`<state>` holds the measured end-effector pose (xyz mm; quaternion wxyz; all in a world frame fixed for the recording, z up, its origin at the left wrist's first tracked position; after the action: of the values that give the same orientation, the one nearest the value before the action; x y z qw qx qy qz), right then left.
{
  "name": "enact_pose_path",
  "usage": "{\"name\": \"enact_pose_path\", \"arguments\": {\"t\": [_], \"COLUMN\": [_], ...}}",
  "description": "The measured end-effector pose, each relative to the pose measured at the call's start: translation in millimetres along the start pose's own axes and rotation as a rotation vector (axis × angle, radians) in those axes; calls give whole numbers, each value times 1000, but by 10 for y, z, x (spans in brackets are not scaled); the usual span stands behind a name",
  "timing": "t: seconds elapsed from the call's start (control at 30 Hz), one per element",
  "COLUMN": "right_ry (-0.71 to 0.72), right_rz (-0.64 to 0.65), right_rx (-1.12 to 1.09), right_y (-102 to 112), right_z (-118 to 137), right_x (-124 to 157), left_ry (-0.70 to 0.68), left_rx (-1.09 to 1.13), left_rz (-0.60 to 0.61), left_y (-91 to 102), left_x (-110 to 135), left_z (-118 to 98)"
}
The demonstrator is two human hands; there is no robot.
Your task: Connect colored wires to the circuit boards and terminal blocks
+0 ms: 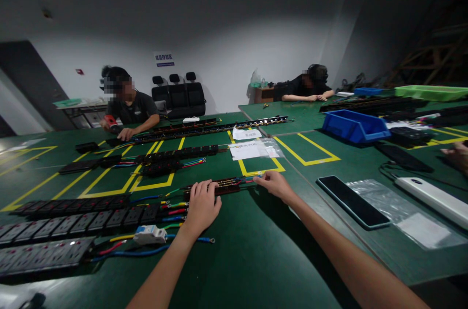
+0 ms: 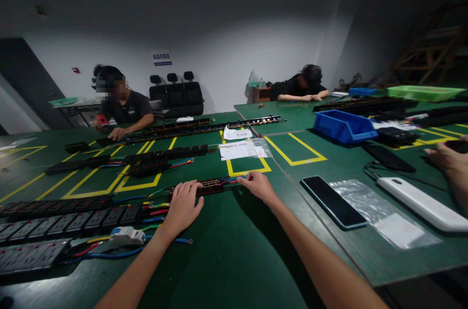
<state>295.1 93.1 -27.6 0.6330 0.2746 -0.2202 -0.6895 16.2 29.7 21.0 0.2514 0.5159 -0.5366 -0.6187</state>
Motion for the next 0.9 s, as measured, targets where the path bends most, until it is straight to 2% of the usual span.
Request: {"name": "enact_pose_path", "arguments": {"t": [0.17, 0.33, 0.5, 0.7, 0.9], "right_ry": [-7, -107, -54, -44, -15], "right_rz": [31, 80, 17, -141, -166], "right_rx": [75, -56, 34, 127, 91], "right_y": [61, 90, 85, 66, 50], "right_z": [-2, -67, -28, 90, 129], "right_x": [11, -4, -4, 75, 91], "left_ry": [12, 13, 13, 6, -7], "left_rx": [3, 13, 9, 8, 14], "left_rz": [8, 6, 5, -18, -43], "left_y": [18, 26, 31, 6, -22], "left_x": [-12, -24, -18, -2, 8], "left_z": [-7, -11, -12, -2, 14]}}
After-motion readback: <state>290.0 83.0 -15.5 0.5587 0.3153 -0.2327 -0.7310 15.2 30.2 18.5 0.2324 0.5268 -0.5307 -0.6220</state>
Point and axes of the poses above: each hand's wrist, its own x-axis away from the middle knuckle, its own y-axis out of the back of the hand, z = x × y, the point moved 4 cm from there along -x, towards the middle knuckle, and after that the axes turned 2 degrees about z, right-handed, at the moved point
